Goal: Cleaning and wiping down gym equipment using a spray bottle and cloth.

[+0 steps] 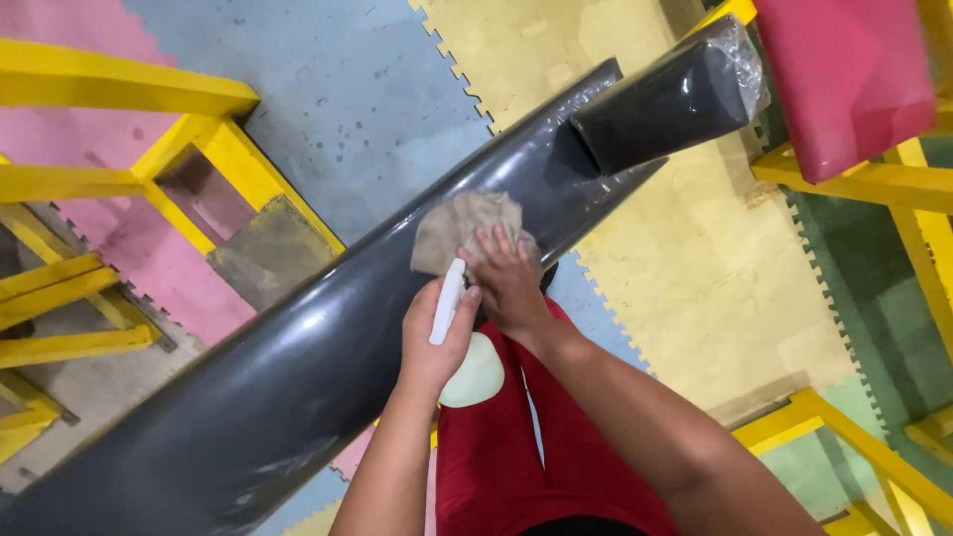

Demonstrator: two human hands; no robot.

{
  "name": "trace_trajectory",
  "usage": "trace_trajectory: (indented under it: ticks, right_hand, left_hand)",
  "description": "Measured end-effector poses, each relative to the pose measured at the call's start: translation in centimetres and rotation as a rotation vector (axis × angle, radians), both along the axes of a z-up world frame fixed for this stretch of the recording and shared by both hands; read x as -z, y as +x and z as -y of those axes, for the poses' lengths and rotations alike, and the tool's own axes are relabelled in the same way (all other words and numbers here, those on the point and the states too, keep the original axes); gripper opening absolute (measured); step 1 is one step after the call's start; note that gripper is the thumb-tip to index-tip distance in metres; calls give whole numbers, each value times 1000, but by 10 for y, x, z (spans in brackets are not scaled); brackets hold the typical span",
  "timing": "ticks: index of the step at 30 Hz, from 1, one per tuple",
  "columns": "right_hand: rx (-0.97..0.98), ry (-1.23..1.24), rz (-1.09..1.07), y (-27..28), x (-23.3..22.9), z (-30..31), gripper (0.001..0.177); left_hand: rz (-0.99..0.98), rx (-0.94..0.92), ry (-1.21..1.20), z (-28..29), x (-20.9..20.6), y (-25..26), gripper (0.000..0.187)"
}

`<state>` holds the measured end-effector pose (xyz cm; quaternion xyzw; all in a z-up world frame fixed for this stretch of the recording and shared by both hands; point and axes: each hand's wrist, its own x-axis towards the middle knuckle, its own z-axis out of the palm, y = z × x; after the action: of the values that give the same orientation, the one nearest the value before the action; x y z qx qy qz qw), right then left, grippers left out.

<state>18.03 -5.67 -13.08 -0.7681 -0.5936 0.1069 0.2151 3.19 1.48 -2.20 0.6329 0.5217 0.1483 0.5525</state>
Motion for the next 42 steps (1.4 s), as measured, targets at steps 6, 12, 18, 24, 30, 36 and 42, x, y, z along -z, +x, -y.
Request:
trace_trajectory:
  ticks: [6,12,18,24,30,36,42]
  right_hand:
    - [197,-233,-280,75,32,-12,40]
    - [525,-236,-103,43,100,-16,49]
    - [-13,-315,-92,-132,-52,-74,40]
    - [-284,-234,107,-79,-31,-105,35]
    - [98,-426,71,3,8,-137,28]
    - [-209,-889,-158,-158,-88,-191,21]
    - [-363,-167,-491,-255,-107,-152,39]
  left_hand:
    - [83,91,80,-41,-36,-8,26]
    - [179,279,291,-106,-98,-43,31]
    - [143,512,361,-182,-117,-91,34]
    - [-124,806,246,-222,-92,-125,36]
    - [-443,909,88,-231,-62,-154,33]
    - [-279,874,13,-246,-94,-196,34]
    - [-178,849,-136,-243,-133,-210,35]
